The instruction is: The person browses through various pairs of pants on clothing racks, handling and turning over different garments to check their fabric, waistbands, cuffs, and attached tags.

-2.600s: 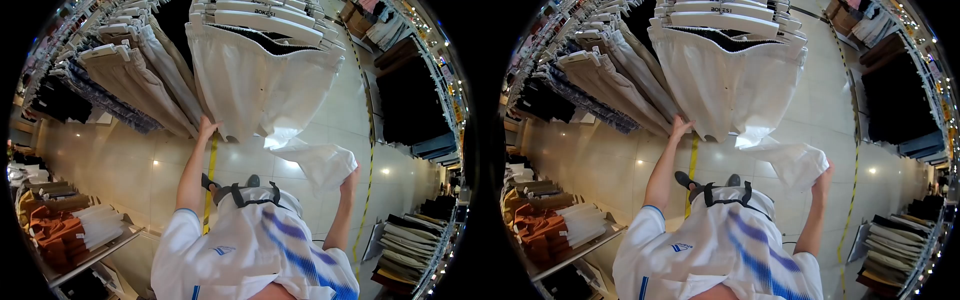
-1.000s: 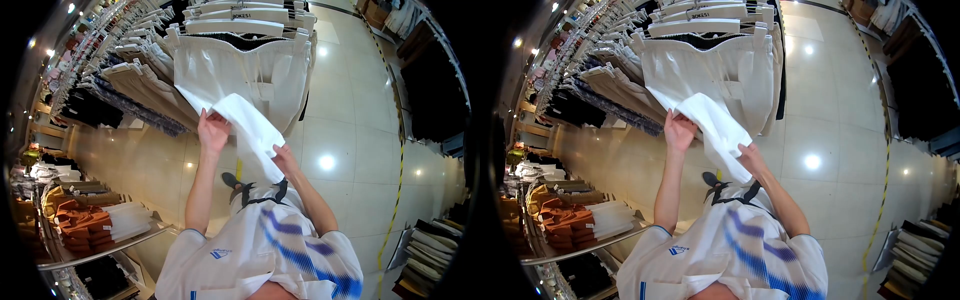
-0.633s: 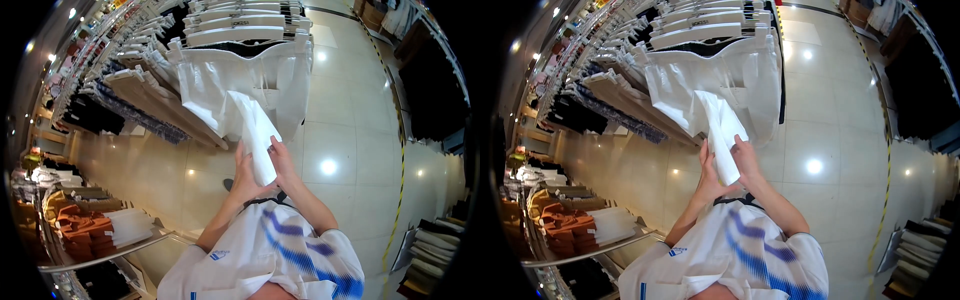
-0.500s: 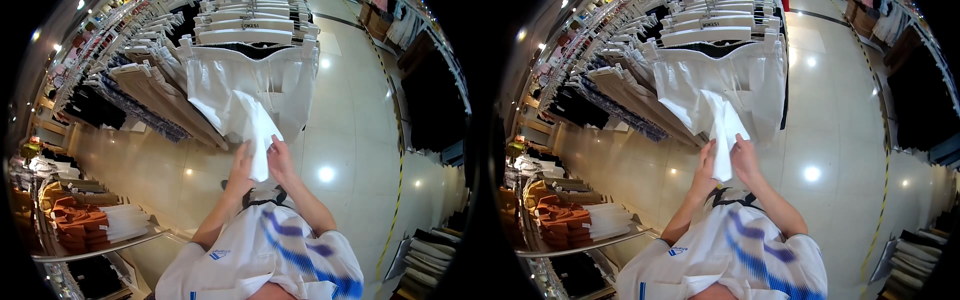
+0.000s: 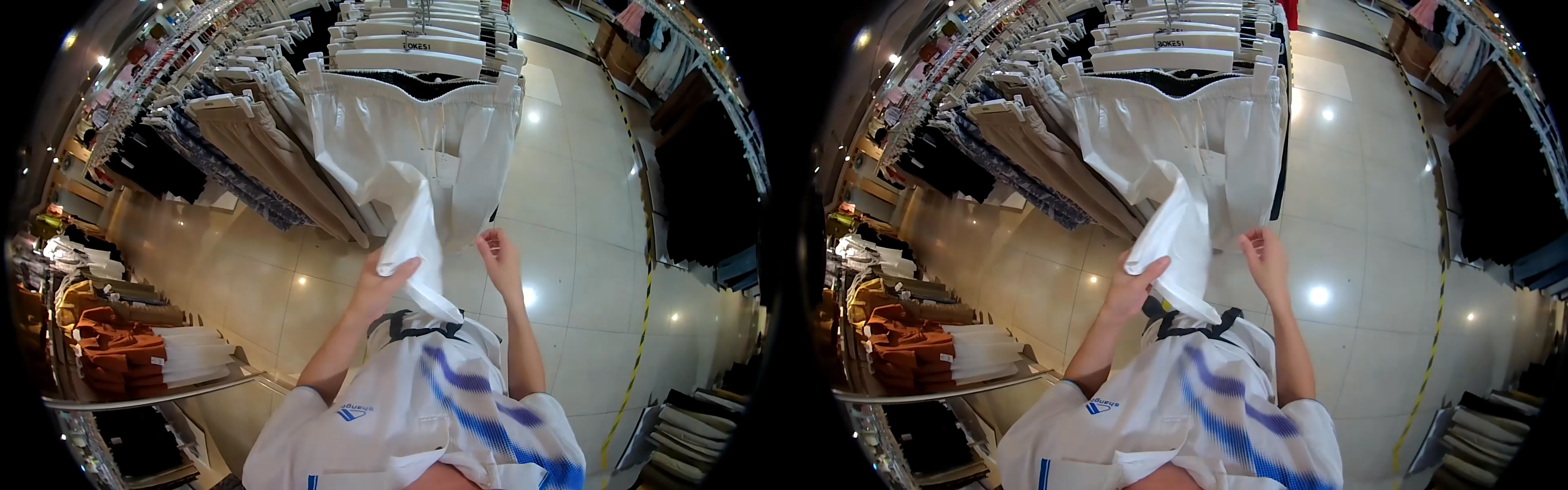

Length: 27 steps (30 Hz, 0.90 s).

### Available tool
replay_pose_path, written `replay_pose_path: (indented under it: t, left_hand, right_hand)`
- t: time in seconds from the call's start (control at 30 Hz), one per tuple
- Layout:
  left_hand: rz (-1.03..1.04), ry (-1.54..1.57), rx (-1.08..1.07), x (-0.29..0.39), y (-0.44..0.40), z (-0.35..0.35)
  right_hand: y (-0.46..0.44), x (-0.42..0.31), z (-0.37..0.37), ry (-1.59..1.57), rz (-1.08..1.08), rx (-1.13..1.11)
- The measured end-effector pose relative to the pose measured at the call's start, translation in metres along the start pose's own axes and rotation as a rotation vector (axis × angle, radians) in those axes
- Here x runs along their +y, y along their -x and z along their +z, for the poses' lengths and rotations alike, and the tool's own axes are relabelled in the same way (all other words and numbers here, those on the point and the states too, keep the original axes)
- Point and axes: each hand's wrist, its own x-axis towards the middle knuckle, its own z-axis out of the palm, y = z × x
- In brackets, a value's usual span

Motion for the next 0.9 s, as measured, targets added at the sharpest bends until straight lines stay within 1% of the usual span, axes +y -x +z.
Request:
replay_pose_path:
  t: [0.03,0.07,0.1,0.13,0.17,0.23,0.27,0.3,0.37,0.43,0.5,0.57,0.6,0.7,0.8,0.83,0.87,0.9]
  left_hand:
    - [-0.003,0.0,0.002,0.0,-0.003,0.004]
    - [-0.009,-0.069,-0.039,0.0,-0.005,0.01]
    - [-0.016,-0.139,-0.086,-0.001,-0.008,0.017]
    - [0.033,-0.173,-0.093,-0.007,-0.012,0.022]
    - [0.028,-0.177,-0.106,-0.011,-0.014,0.026]
    - [0.011,-0.12,-0.137,-0.018,-0.018,0.027]
    - [-0.018,-0.156,-0.178,-0.021,-0.019,0.021]
    - [-0.019,-0.157,-0.178,-0.021,-0.02,0.02]
    - [0.07,-0.217,-0.232,-0.023,-0.018,0.015]
    - [0.074,-0.234,-0.25,-0.024,-0.02,0.009]
    - [0.061,-0.218,-0.236,-0.022,-0.019,0.007]
    - [0.048,-0.194,-0.212,-0.022,-0.019,0.005]
    - [0.039,-0.174,-0.19,-0.022,-0.019,0.004]
    - [0.073,-0.236,-0.179,-0.028,-0.02,-0.004]
    - [0.075,-0.201,-0.123,-0.033,-0.023,-0.01]
    - [0.074,-0.2,-0.121,-0.033,-0.023,-0.011]
    - [0.042,-0.132,-0.094,-0.034,-0.023,-0.012]
    - [0.009,-0.065,-0.068,-0.034,-0.024,-0.014]
  right_hand:
    - [0.007,-0.023,-0.013,-0.284,-0.089,-0.043]
    - [0.018,-0.046,-0.025,-0.568,-0.17,-0.082]
    - [0.032,-0.072,-0.033,-0.51,-0.307,-0.149]
    - [0.042,-0.091,-0.035,-0.448,-0.446,-0.211]
    - [0.046,-0.096,-0.03,-0.448,-0.439,-0.197]
    - [0.049,-0.103,-0.023,-0.251,-0.436,-0.123]
    - [0.047,-0.093,-0.016,-0.341,-0.411,-0.134]
    - [0.045,-0.09,-0.013,-0.342,-0.411,-0.133]
    - [0.047,-0.085,-0.007,-0.406,-0.39,-0.119]
    - [0.044,-0.079,-0.004,-0.446,-0.377,-0.146]
    - [0.041,-0.076,-0.004,-0.481,-0.363,-0.177]
    - [0.039,-0.076,-0.005,-0.578,-0.242,-0.284]
    - [0.038,-0.075,-0.004,-0.575,-0.242,-0.288]
    - [0.039,-0.072,0.001,-0.629,-0.252,-0.275]
    - [0.041,-0.073,0.003,-0.65,-0.277,-0.26]
    - [0.042,-0.072,0.005,-0.683,-0.213,-0.231]
    - [0.042,-0.07,0.006,-0.715,-0.15,-0.201]
    - [0.041,-0.067,0.007,-0.714,-0.149,-0.201]
